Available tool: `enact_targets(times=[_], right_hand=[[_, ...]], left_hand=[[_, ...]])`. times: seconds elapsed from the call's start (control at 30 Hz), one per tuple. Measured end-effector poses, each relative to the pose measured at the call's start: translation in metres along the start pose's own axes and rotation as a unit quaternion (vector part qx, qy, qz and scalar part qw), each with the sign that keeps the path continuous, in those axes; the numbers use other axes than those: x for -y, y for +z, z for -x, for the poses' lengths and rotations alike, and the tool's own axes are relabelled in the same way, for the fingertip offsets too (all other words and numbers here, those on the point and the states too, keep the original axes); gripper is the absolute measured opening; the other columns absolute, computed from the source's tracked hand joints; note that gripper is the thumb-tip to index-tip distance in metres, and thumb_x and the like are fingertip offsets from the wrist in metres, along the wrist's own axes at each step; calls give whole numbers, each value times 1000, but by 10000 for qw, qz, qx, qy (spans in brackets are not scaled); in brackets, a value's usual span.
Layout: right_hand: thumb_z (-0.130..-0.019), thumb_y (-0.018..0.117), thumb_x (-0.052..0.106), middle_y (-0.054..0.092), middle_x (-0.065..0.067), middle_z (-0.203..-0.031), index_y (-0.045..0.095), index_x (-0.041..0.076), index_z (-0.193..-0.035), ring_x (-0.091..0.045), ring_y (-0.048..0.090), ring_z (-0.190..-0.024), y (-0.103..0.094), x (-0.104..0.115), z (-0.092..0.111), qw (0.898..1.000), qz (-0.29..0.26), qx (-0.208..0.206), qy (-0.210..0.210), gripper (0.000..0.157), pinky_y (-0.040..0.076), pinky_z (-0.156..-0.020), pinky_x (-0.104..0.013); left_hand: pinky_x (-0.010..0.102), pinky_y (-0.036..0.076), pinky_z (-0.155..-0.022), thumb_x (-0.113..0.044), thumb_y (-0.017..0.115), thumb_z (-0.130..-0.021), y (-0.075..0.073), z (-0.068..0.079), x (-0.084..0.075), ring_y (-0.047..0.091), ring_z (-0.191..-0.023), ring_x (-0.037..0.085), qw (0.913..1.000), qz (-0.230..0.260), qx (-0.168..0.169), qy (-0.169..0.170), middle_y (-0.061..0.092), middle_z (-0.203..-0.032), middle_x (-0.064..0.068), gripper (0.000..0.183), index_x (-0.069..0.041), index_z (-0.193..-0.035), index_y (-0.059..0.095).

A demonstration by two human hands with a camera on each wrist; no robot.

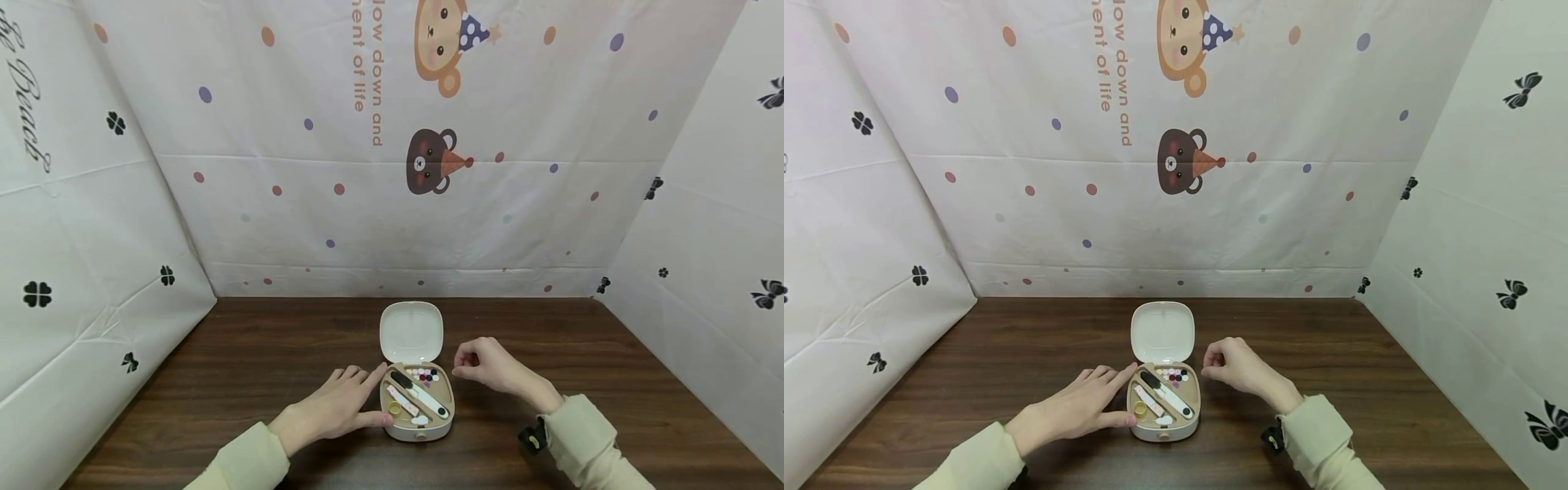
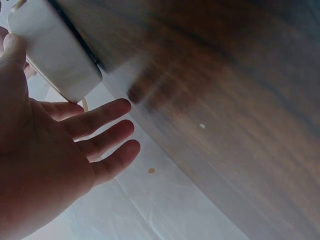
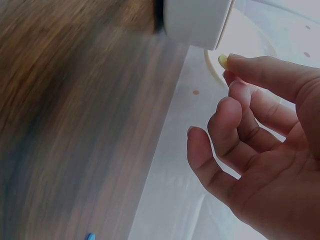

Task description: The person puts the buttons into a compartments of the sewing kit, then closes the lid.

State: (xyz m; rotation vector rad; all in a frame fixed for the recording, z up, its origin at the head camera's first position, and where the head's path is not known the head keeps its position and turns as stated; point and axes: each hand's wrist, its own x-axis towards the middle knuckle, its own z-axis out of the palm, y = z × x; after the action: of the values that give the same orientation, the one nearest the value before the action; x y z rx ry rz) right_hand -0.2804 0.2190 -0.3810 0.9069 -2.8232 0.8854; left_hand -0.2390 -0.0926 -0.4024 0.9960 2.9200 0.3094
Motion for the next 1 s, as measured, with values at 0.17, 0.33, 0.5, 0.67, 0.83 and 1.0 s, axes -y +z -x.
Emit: enact_targets(times=[0.17,0.33,0.5,0.67,0.83,1.0], right_hand=[[-84,72,9,52,9,-63,66,14,-73,-1,45,-57,3,6,-2,9999,-120,112,40,13,39,-52,-17],[-83,73,10,50,9,-62,66,13,-73,-1,45,-58,5,12,-4,9996,-229,166,-37,13,39,-52,-17],[-83,73,11,50,10,-62,66,13,-74,0,44,-58,9,15,-6,9994,-265,210,-89,12,38,-52,-17],[-84,72,9,50,10,-62,67,13,-74,1,43,-57,13,17,-8,9992,-299,233,-143,12,38,-53,-16],[-83,73,9,50,11,-63,66,13,-73,3,44,-58,19,19,-10,9988,-301,247,-292,13,39,-54,-15],[-83,74,11,52,10,-63,67,12,-73,3,44,-58,21,21,-11,9981,-366,332,-356,12,39,-53,-15]], left_hand=[[51,35,-108,-79,37,-83,0,0,0,47,-129,28,10000,-16,-8,-13,54,-138,11,97,-13,-153,27],[51,36,-107,-79,36,-83,1,0,-1,47,-129,28,10000,-42,6,-16,54,-138,10,97,-13,-153,27],[51,36,-107,-79,36,-83,0,0,-1,47,-129,28,10000,-49,1,-14,55,-138,10,97,-13,-153,27],[51,35,-107,-79,36,-83,0,0,-1,47,-129,28,10000,-28,-2,-27,54,-138,11,97,-13,-153,27],[51,35,-107,-79,36,-83,1,0,0,47,-129,27,10000,-27,-4,-39,54,-138,11,97,-13,-153,27],[51,35,-107,-78,37,-84,1,1,-1,48,-128,27,10000,-68,-48,1,55,-137,11,96,-13,-153,28]])
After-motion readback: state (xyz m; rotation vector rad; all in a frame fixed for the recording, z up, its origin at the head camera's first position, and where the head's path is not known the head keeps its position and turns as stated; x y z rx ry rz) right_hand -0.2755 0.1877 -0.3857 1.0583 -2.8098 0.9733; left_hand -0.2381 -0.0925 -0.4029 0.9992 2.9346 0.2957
